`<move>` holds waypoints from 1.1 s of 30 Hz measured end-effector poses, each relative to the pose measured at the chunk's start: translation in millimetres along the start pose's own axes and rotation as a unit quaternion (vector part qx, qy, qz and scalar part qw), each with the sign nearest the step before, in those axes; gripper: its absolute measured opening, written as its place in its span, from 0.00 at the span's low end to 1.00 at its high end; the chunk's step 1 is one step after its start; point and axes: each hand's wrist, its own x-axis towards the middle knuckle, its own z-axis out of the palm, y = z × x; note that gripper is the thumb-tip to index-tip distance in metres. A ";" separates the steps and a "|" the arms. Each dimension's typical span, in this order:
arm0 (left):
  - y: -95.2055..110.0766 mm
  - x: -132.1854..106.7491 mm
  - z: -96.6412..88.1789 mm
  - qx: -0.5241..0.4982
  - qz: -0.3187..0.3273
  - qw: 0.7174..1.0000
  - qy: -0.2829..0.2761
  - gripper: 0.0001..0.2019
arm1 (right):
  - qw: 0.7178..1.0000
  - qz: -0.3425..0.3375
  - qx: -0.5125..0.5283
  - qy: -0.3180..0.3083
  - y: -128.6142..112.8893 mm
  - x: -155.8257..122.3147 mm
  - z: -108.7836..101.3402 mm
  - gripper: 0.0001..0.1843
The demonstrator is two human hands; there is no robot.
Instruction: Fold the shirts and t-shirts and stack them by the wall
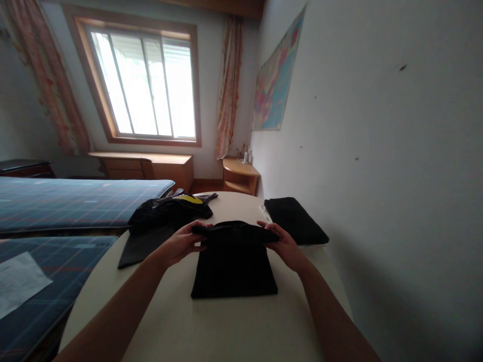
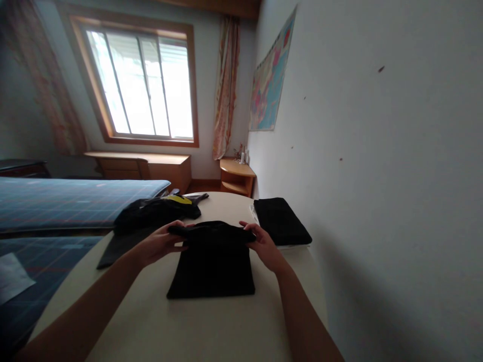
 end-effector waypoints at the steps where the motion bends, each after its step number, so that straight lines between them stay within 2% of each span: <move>1: 0.7 -1.3 -2.4 0.011 -0.005 1.000 -0.018 0.22 | 1.000 0.006 0.001 -0.020 -2.0 -2.5 -1.8 0.20; 4: 1.6 -4.6 -8.8 0.084 -0.020 0.994 -0.069 0.20 | 0.996 0.035 -0.003 -0.087 -6.4 -9.3 -8.0 0.17; 7: 3.4 -6.7 -9.5 0.188 -0.004 0.974 -0.125 0.19 | 0.987 0.067 -0.027 -0.142 -9.9 -13.4 -12.0 0.17; 12: 5.4 -7.6 -4.0 0.299 0.006 0.930 -0.211 0.17 | 0.977 0.100 -0.049 -0.183 -12.7 -13.9 -14.3 0.16; 17: 0.6 -6.9 -9.3 0.374 -0.006 0.897 -0.237 0.14 | 0.958 0.118 -0.100 -0.243 -12.5 -15.0 -19.6 0.14; 21: 4.7 -10.1 -14.8 0.409 -0.035 0.876 -0.253 0.13 | 0.940 0.133 -0.170 -0.262 -15.3 -17.9 -22.2 0.17; 24: 8.2 -10.1 -18.9 0.374 -0.035 0.900 -0.220 0.15 | 0.933 0.128 -0.241 -0.233 -15.9 -17.1 -18.9 0.19; 26: 4.8 -5.1 -23.9 0.341 -0.032 0.928 -0.148 0.18 | 0.935 0.084 -0.293 -0.183 -14.3 -14.4 -11.1 0.21; 28: -4.5 4.0 -30.9 0.326 -0.026 0.943 -0.060 0.21 | 0.928 0.013 -0.351 -0.128 -12.0 -11.1 3.1 0.20; 30: -17.1 14.9 -37.9 0.339 -0.010 0.941 0.004 0.25 | 0.911 -0.052 -0.398 -0.095 -10.2 -9.1 23.2 0.17; 33: -34.3 27.8 -43.3 0.378 0.030 0.925 0.023 0.26 | 0.889 -0.098 -0.434 -0.107 -7.2 -10.1 56.7 0.26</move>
